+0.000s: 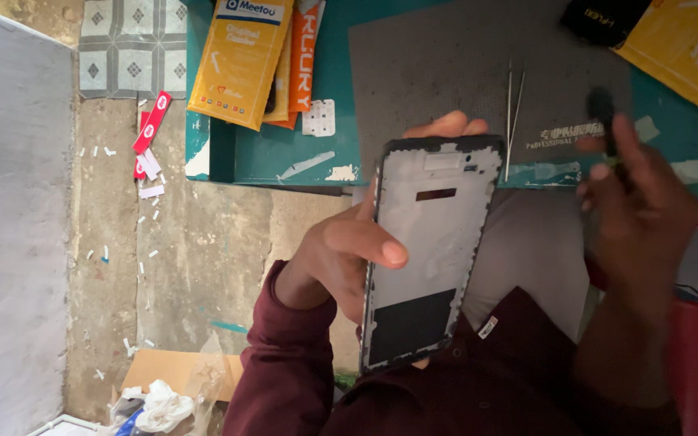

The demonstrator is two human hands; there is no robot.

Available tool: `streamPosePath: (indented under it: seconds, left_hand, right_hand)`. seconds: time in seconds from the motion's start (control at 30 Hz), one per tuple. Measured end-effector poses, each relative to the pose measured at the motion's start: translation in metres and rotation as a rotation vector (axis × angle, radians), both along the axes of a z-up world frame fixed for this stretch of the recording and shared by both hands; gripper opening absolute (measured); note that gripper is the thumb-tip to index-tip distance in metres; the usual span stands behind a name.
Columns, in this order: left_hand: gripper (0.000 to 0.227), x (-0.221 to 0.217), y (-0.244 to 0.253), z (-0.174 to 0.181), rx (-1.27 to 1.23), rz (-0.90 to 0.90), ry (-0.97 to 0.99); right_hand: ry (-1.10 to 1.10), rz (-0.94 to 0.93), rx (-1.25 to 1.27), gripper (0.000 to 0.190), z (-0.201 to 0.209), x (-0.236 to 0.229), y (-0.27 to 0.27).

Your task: The person holds a disassembled smartphone and uses tweezers to scrape residue from the frame edges. They apply a liquid from a small bottle along the frame and continue scraping. The phone remains in hand throughout, and the work is performed while seated.

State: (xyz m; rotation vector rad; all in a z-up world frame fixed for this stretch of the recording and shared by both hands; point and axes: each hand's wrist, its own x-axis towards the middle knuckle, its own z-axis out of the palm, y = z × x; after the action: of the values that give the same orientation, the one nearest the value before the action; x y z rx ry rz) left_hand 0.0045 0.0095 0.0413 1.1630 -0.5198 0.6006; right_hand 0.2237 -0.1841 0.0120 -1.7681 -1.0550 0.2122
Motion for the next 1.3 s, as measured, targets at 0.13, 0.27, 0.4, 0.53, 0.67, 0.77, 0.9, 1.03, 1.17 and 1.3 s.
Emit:
streamPosePath:
  seconds: [0.13,0.27,0.4,0.53,0.67,0.77,0.9,1.03,1.17,1.3]
  left_hand:
    - [0.068,0.001,-0.002,0.005,-0.022,0.014,-0.002]
    - [0.072,-0.002,-0.001,0.007,0.001,0.016,0.022]
    - [0.082,-0.003,0.0,0.004,0.074,0.099,0.051]
    - [0.108,0.011,0.016,-0.015,0.264,0.242,0.027]
    - [0.132,0.011,0.037,-0.043,0.528,0.513,0.175]
    - [0.139,0.003,0.051,-0.066,0.617,0.58,0.337]
    - [0.137,-0.005,0.058,-0.089,0.606,0.551,0.597]
    - [0.138,0.0,0.06,-0.091,0.658,0.611,0.534]
    - [0.138,0.0,0.059,-0.087,0.622,0.593,0.512]
    - [0.139,-0.001,0.058,-0.082,0.639,0.615,0.5]
  right_hand:
    - [-0.155,-0.088,-0.117,0.041,0.011,0.019,0.012]
    - [-0.57,-0.111,-0.078,0.044,0.0,0.064,0.034]
    - [-0.73,-0.091,-0.032,0.05,-0.011,0.08,0.047]
    - [-0.766,-0.042,-0.146,0.046,-0.017,0.06,0.053]
    - [-0.727,0.194,-0.204,0.068,-0.01,0.035,0.059]
    - [-0.711,0.265,-0.289,0.065,-0.003,0.032,0.074]
    - [-0.763,0.24,-0.281,0.061,-0.001,0.033,0.085]
    - [-0.715,0.234,-0.235,0.06,-0.012,0.044,0.087]
    - [-0.689,0.197,-0.196,0.045,-0.035,0.05,0.078]
    - [-0.685,0.185,-0.154,0.042,-0.041,0.05,0.076]
